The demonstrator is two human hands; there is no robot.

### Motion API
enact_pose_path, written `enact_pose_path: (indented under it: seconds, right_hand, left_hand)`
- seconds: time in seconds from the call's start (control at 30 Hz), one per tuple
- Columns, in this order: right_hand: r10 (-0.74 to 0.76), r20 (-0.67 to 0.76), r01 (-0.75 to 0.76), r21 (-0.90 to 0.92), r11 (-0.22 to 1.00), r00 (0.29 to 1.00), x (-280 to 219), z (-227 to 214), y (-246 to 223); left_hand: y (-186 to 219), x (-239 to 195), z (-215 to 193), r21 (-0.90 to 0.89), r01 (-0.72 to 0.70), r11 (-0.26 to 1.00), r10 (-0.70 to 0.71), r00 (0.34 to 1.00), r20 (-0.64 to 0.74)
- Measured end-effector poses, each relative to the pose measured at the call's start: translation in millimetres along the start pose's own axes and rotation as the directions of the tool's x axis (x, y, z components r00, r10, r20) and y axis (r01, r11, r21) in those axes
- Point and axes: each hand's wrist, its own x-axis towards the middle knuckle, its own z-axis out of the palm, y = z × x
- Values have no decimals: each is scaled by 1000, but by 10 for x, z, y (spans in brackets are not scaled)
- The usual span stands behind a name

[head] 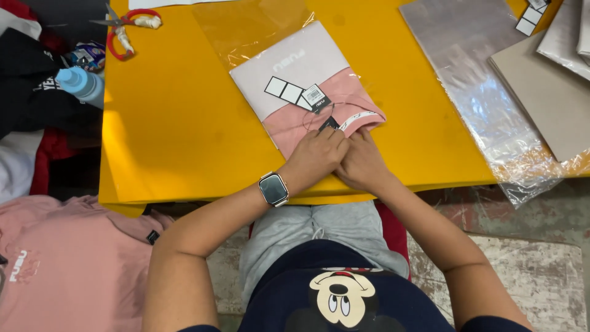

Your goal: Folding a pink t-shirt using a cardboard template and placing it into a plastic packaging bag.

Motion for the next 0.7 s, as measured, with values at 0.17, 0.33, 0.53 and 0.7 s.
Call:
enact_pose_path:
  seconds: [0.17,0.33,0.53,0.7]
  right_hand:
    - [30,-296,28,189,982,955,-44,-727,55]
    - [0,-197,35,174,984,980,3,-639,446]
    - [-53,-169,73,115,991,984,-85,-785,416]
    - [-41,-131,65,182,981,990,-39,-896,224]
  left_hand:
    - [95,-128,-29,41,129,991,-129,992,9]
    - [330,-272,-190,29,227,974,-227,974,16]
    - [485,-651,-634,-319,260,911,-258,965,52]
    - [365,-760,-697,-261,461,848,-406,882,240]
